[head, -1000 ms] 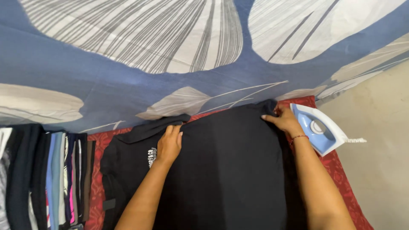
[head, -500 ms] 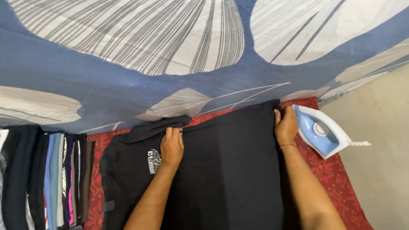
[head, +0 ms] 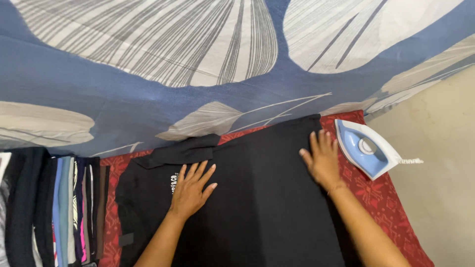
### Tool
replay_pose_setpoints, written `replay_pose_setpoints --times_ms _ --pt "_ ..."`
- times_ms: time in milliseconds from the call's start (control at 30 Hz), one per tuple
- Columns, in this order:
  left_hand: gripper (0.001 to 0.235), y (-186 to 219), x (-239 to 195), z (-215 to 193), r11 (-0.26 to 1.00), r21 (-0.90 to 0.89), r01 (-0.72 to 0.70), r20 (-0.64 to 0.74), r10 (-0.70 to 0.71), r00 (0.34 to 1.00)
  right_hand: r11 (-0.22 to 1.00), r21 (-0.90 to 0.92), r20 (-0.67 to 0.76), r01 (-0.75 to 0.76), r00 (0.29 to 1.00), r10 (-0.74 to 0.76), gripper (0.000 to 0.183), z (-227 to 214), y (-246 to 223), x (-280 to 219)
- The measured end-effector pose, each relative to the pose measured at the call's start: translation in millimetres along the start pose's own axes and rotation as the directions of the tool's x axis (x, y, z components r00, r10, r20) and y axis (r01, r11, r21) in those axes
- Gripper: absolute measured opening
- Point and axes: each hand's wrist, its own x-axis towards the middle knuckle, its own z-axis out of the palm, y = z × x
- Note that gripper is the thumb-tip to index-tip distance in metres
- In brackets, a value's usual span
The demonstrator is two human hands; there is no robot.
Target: Ironing a black t-shirt on a low ironing board
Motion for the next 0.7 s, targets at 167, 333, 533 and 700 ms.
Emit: replay_pose_setpoints --times_ms 167,333,533,700 --pt "0.069 1 6 1 0.99 0.087 0.112 0.189 -0.127 0.974 0.887 0.088 0.042 0.454 0.888 -0.459 0.076 -7 -52 -78" --pt "0.072 -3 8 6 0.981 0.105 0.161 0.169 -0.177 0.97 0.994 -0.11 -0.267 -0.014 0.963 -0.016 0.046 -79 0 -42" --pt "0.073 4 2 0 0.988 0.064 0.142 -0.057 -0.138 0.989 0.921 -0.281 -0.085 -0.27 0.963 0.256 0.052 -73 162 20" --pt "0.056 -31 -5 3 0.982 -0.136 0.131 -0.041 -0.137 0.99 0.972 -0.103 0.166 -0.212 0.96 0.227 0.036 -126 96 7"
